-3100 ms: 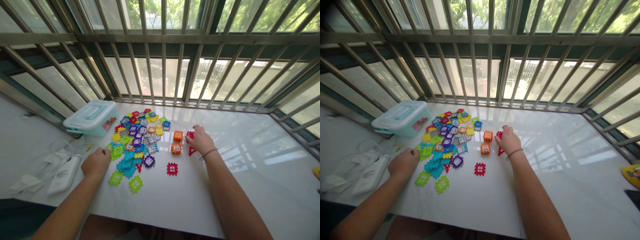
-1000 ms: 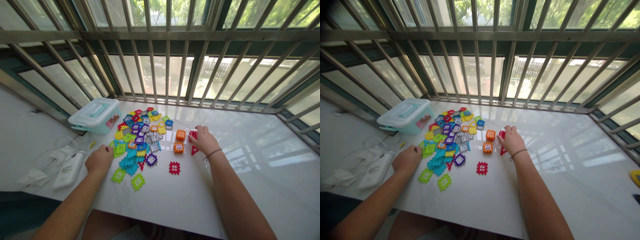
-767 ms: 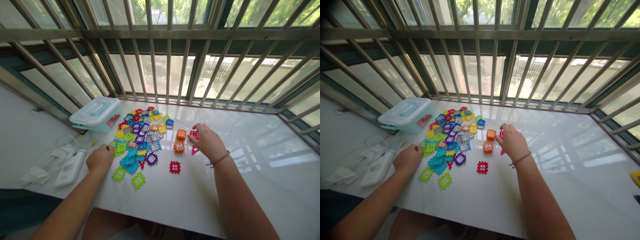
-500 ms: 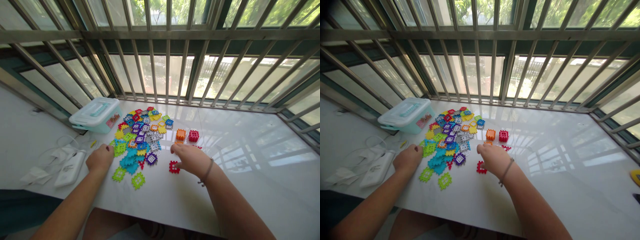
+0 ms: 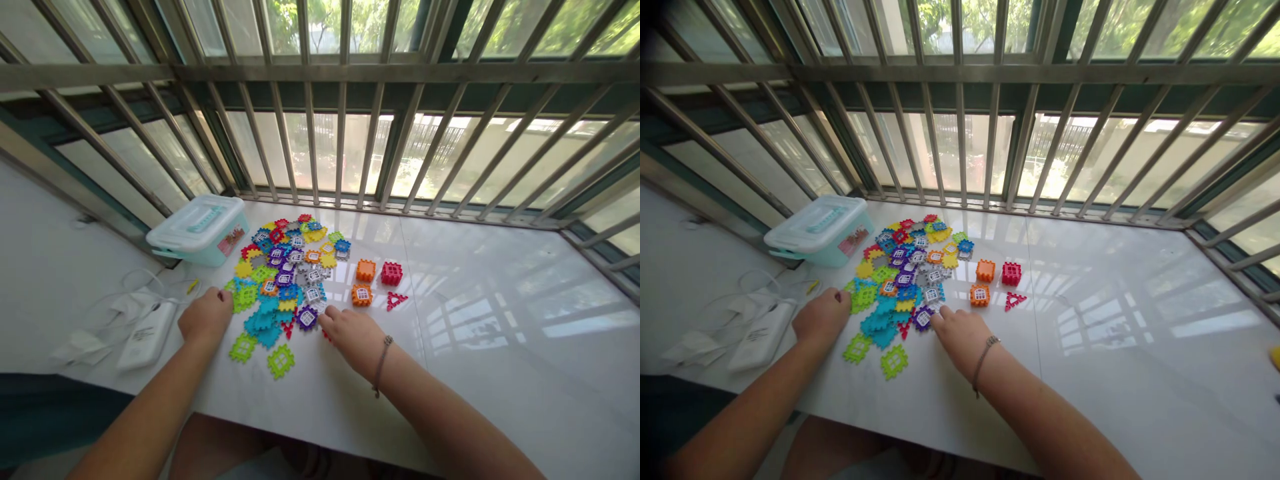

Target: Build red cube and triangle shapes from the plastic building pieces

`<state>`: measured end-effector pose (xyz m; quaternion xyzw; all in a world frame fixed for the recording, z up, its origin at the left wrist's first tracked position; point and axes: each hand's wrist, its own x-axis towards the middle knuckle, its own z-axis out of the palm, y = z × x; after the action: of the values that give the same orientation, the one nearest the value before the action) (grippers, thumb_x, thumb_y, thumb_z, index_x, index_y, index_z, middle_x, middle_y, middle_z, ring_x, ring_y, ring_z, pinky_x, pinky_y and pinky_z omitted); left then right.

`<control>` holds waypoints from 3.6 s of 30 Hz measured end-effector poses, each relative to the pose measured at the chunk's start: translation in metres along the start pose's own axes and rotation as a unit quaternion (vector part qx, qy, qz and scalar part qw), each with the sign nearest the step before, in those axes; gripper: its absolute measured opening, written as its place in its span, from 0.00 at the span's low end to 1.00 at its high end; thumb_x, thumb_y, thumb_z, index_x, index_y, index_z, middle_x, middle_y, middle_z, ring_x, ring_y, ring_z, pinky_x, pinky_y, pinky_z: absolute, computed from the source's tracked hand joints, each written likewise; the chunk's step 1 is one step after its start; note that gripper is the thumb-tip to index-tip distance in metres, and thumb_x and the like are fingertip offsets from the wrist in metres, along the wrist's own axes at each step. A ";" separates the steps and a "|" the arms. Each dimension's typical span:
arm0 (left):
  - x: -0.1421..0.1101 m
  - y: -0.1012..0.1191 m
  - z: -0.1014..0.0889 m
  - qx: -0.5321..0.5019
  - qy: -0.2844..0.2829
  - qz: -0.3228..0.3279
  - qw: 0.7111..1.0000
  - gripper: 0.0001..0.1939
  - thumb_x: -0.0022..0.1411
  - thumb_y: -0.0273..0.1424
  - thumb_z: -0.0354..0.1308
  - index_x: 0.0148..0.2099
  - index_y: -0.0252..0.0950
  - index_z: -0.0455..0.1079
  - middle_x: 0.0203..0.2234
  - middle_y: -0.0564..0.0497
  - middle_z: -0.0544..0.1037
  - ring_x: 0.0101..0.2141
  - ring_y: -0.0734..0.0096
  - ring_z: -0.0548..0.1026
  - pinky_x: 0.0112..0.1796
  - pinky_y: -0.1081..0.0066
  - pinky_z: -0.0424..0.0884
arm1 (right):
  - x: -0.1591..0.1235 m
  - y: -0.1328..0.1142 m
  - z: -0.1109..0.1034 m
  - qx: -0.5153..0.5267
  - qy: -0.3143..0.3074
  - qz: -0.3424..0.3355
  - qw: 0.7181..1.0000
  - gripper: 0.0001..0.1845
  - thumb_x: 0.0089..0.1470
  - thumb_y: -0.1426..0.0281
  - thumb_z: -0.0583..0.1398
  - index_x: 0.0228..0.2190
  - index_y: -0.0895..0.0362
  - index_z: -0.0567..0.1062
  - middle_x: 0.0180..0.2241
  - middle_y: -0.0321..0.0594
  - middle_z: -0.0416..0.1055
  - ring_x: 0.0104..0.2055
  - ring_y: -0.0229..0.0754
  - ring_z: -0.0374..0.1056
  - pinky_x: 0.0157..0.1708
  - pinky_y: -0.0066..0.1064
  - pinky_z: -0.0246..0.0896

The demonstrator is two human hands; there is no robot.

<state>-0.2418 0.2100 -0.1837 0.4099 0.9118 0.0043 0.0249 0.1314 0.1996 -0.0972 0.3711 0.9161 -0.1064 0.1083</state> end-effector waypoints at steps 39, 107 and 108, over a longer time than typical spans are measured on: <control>0.005 -0.004 0.006 0.003 0.002 0.001 1.000 0.31 0.77 0.46 0.38 0.54 0.38 0.81 0.46 0.30 0.84 0.45 0.36 0.82 0.40 0.52 0.75 | 0.010 0.007 0.016 0.045 0.004 0.051 0.998 0.28 0.60 0.68 0.69 0.58 0.56 0.69 0.55 0.50 0.74 0.45 0.50 0.79 0.39 0.39 0.76; 0.010 -0.008 0.008 0.012 -0.006 0.008 1.000 0.32 0.77 0.48 0.38 0.52 0.38 0.81 0.44 0.32 0.83 0.42 0.39 0.81 0.39 0.53 0.75 | -0.028 0.134 -0.029 0.065 0.197 0.372 0.905 0.25 0.69 0.52 0.64 0.58 0.54 0.70 0.53 0.50 0.74 0.46 0.51 0.77 0.39 0.34 0.62; 0.010 -0.008 0.008 0.014 -0.007 0.009 1.000 0.32 0.77 0.48 0.37 0.52 0.38 0.81 0.44 0.32 0.83 0.42 0.39 0.81 0.39 0.53 0.75 | -0.028 0.138 -0.028 0.066 0.192 0.376 0.904 0.25 0.69 0.53 0.64 0.58 0.54 0.70 0.54 0.50 0.73 0.46 0.50 0.77 0.40 0.34 0.62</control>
<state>-0.2545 0.2118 -0.1927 0.4185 0.9078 -0.0111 0.0253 0.2452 0.2858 -0.0789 0.7077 0.7023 -0.0442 -0.0627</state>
